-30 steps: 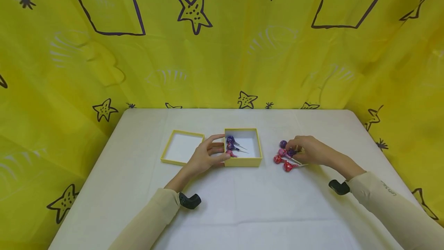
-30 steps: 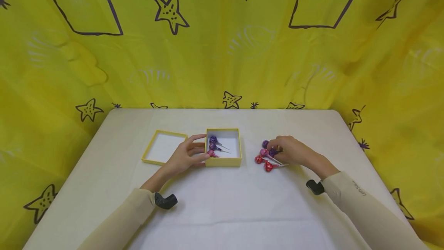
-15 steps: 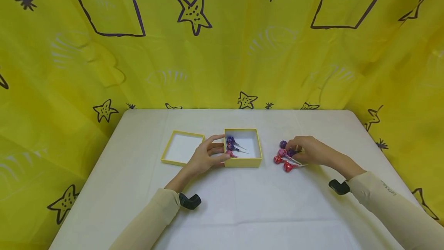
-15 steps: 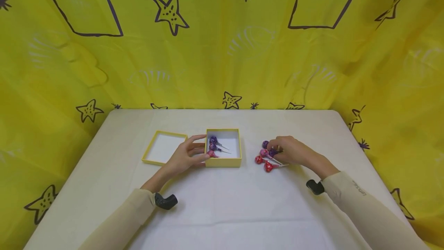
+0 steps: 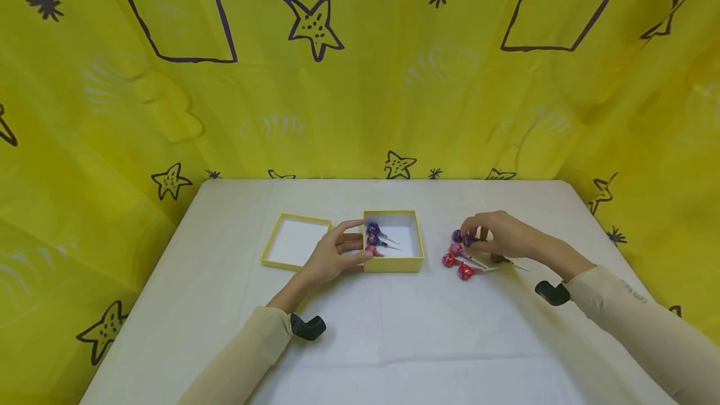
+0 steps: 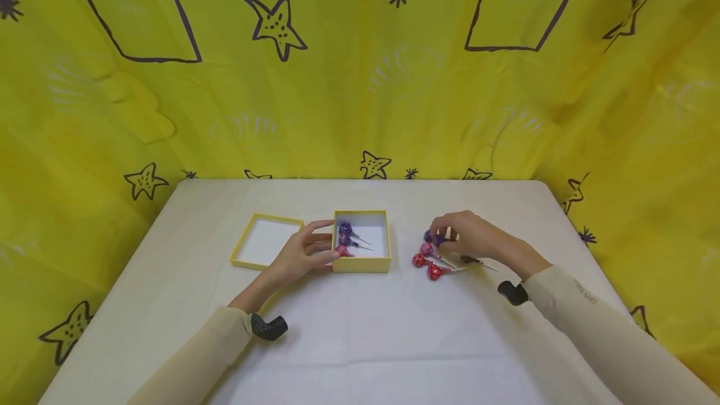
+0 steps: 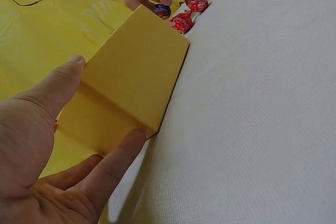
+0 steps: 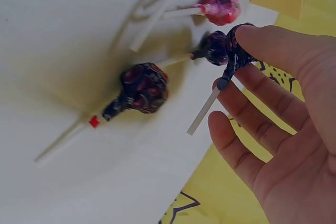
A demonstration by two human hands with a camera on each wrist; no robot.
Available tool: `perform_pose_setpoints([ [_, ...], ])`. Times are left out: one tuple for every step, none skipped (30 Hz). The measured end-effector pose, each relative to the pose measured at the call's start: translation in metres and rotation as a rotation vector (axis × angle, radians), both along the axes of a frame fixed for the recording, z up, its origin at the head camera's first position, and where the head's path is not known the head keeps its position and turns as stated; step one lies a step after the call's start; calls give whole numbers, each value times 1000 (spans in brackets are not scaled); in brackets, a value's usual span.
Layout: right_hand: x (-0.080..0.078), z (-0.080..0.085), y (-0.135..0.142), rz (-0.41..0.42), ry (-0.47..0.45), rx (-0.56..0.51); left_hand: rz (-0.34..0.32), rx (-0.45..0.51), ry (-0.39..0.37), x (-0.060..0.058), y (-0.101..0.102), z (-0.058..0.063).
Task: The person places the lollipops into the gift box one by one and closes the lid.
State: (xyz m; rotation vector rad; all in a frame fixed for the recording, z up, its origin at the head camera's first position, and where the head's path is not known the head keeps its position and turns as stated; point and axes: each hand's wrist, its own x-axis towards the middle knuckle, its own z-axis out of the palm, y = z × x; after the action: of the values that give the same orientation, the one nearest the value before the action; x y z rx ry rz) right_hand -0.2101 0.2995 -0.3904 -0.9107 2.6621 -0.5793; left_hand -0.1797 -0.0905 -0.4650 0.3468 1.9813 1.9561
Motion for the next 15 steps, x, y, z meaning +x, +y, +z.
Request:
perform_pose_setpoints([
  [-1, 2, 0, 8, 6, -5, -1, -2, 0, 0, 0, 0],
  [-1, 5, -1, 17, 14, -9, -2, -3, -1, 0, 0, 1],
  [-2, 7, -2, 26, 22, -16, -3, -3, -2, 1, 0, 1],
  [-2, 10, -3, 35, 29, -22, -4, -5, -3, 1, 0, 1],
  [-3, 13, -4, 41, 35, -29, -6, -6, -5, 1, 0, 2],
  [-4, 16, -5, 48, 43, -34, -7, -7, -7, 1, 0, 3],
  [-5, 19, -6, 54, 52, -41, -9, -8, -9, 1, 0, 3],
  [-6, 21, -7, 59, 61, -47, -10, -9, -14, 1, 0, 4],
  [-7, 24, -9, 65, 70, -52, -12, -10, -16, 1, 0, 4],
  [-8, 27, -10, 70, 79, -55, -13, -13, -20, 1, 0, 5],
  [-9, 29, -12, 72, 85, -60, -15, -14, -25, 0, 0, 6],
  [-10, 31, -13, 77, 89, -65, -16, -15, -30, 0, 0, 6],
  [-11, 33, -15, 78, 90, -68, -18, -16, -35, 0, 0, 7],
  [-12, 35, -17, 79, 87, -70, -19, -16, -39, 0, 0, 8],
  [-13, 37, -19, 80, 85, -74, -21, -17, -43, 0, 0, 8],
])
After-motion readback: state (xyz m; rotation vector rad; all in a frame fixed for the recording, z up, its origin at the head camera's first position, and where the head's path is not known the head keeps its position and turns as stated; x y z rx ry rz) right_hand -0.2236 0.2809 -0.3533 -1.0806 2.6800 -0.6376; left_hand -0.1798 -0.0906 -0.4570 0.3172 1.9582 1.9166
